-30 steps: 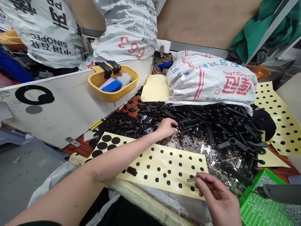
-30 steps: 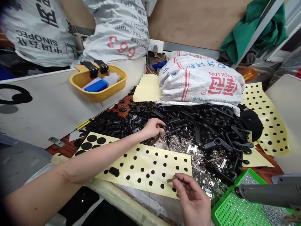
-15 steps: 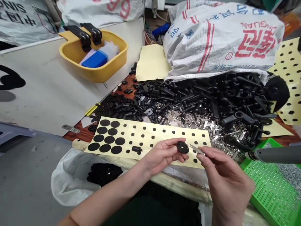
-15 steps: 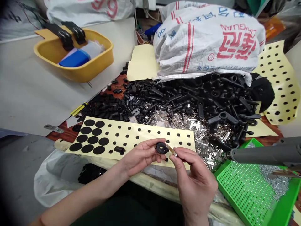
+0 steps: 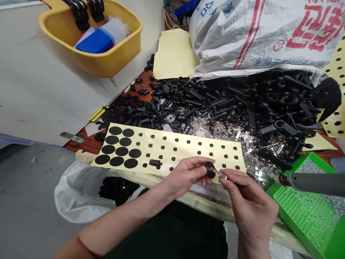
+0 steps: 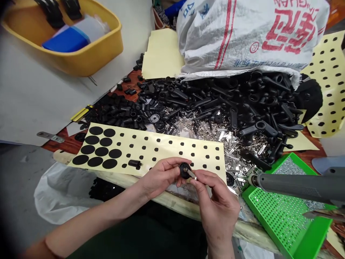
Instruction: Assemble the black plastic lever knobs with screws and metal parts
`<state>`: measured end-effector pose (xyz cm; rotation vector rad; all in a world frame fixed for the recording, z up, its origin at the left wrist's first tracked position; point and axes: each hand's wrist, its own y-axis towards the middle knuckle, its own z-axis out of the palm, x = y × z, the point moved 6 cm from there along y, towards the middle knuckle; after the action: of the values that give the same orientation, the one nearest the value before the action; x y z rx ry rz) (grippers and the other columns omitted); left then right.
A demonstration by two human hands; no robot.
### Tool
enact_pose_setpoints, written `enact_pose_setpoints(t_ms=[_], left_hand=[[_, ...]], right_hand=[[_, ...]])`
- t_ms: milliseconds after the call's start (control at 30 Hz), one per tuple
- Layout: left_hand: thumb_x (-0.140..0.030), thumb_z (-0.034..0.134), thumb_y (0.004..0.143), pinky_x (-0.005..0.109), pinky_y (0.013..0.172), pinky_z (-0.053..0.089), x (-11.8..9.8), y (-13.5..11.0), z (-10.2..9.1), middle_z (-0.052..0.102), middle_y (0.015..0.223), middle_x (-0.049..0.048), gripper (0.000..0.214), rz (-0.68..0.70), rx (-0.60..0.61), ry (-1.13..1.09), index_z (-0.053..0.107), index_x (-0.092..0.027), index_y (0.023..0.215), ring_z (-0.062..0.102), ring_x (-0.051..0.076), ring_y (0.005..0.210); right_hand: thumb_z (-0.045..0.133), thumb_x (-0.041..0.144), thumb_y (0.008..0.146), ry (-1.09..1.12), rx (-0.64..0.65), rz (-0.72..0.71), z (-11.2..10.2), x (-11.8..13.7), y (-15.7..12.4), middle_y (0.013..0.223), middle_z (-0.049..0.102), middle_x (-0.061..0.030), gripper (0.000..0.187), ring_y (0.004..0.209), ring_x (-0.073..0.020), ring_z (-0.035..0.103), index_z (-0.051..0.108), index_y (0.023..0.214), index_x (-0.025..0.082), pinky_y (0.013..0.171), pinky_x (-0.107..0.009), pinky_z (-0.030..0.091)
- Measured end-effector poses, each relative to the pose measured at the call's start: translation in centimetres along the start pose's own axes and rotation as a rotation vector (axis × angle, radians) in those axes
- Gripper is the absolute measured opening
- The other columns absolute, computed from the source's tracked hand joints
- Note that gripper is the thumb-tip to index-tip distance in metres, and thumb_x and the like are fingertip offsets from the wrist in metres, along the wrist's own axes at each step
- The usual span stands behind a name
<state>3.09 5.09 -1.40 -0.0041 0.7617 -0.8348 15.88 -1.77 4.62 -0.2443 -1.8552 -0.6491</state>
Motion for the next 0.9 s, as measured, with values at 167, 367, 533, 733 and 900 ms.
enact_pose_setpoints(t_ms=[167,367,533,733,900], left_hand=[[-0.037,0.08,0.069,0.025,0.058,0.045,0.1,0.0,-0.1,0.067,0.075,0.0047,0.042,-0.009,-0.005,-0.009,0.071,-0.011,0.102,0.06,0.011,0.06],[-0.037,0.075,0.074,0.023,0.052,0.044,0.2,-0.1,0.0,0.068,0.077,0.0072,0.039,-0.028,0.02,-0.033,0.071,-0.01,0.102,0.062,0.013,0.06],[-0.043,0.066,0.081,0.019,0.04,0.034,0.4,-0.3,-0.1,0.063,0.062,0.0045,0.042,-0.088,0.057,-0.021,0.068,-0.009,0.106,0.059,0.012,0.049],[-0.048,0.058,0.085,0.017,0.029,0.02,0.7,-0.3,-0.2,0.058,0.059,0.0006,0.04,-0.157,0.099,0.049,0.068,-0.012,0.099,0.047,0.007,0.033],[-0.055,0.053,0.086,0.019,0.033,0.024,0.8,-0.4,-0.2,0.056,0.056,0.0005,0.049,-0.163,0.085,0.09,0.07,-0.011,0.099,0.045,0.006,0.034]], right_hand=[[0.074,0.009,0.071,-0.029,0.032,-0.043,0.4,0.3,-0.1,0.087,0.074,-0.0007,0.021,0.082,-0.0158,0.07,0.072,0.085,0.024,0.075,-0.029,0.059],[0.075,0.011,0.07,-0.032,0.033,-0.021,0.4,0.6,-0.1,0.086,0.075,-0.0009,0.019,0.081,-0.0159,0.07,0.072,0.084,0.024,0.073,-0.029,0.058],[0.075,0.013,0.071,0.003,-0.055,0.057,-0.3,0.2,0.0,0.084,0.074,-0.0023,0.015,0.075,-0.0155,0.069,0.072,0.083,0.021,0.07,-0.029,0.058],[0.071,0.004,0.072,-0.05,0.15,-0.156,0.3,1.3,-0.2,0.086,0.073,-0.0012,0.025,0.082,-0.0168,0.069,0.071,0.088,0.023,0.072,-0.03,0.057],[0.069,0.004,0.074,-0.114,0.167,-0.196,0.6,1.4,-0.5,0.086,0.073,-0.0013,0.026,0.08,-0.0179,0.069,0.07,0.09,0.024,0.071,-0.032,0.057]])
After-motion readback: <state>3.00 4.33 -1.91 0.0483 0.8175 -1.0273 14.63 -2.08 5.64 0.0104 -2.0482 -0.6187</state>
